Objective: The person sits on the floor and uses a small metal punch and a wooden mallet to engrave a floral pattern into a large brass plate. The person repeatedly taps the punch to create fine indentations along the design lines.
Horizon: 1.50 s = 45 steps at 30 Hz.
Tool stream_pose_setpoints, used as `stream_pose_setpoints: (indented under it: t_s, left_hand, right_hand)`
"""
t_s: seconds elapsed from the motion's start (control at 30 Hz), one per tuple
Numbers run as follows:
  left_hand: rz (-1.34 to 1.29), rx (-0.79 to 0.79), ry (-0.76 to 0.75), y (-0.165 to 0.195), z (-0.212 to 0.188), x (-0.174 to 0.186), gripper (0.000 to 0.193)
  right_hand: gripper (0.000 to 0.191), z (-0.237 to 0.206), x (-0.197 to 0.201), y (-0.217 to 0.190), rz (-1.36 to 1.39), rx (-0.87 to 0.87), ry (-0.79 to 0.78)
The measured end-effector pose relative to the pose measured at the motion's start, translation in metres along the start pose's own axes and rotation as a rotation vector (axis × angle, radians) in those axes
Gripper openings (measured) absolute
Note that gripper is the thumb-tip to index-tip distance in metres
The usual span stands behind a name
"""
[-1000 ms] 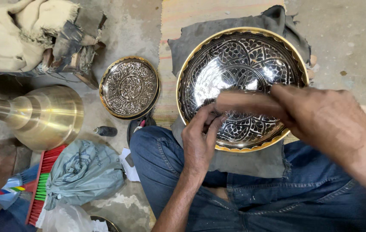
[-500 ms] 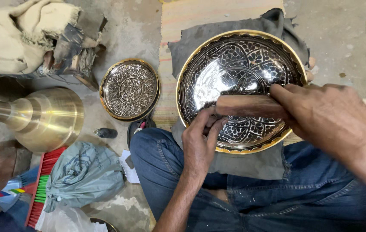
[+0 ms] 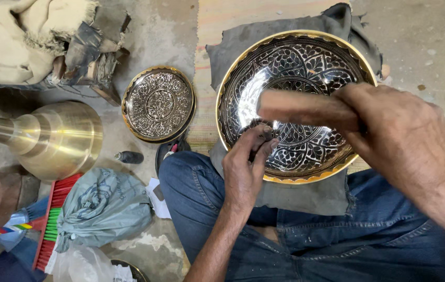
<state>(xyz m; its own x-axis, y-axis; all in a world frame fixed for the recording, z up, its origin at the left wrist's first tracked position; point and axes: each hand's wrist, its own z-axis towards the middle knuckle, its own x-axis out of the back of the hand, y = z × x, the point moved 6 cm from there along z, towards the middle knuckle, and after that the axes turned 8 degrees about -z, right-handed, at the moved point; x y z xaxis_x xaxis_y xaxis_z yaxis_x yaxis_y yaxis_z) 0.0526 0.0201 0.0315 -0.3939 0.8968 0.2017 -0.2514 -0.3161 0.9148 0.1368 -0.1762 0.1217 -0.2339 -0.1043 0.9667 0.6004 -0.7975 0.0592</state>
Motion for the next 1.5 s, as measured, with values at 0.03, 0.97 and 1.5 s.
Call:
stream_pose_setpoints:
  t_s: [0.03,0.97,1.5]
  left_hand:
    - [0.005,0.010,-0.013,-0.001,0.000,-0.001,0.028]
    - [-0.014,0.062,-0.048,-0.003,0.000,0.000,0.026]
    - [0.001,0.078,-0.061,-0.007,0.000,-0.001,0.025]
  right_hand:
    - [0.028,0.000,-0.007,0.006,0.007,-0.103,-0.116]
    - [0.030,0.000,-0.014,-0.002,-0.272,-0.075,-0.442]
    - [0.027,-0.006,-0.023,0.006,0.000,-0.201,-0.455]
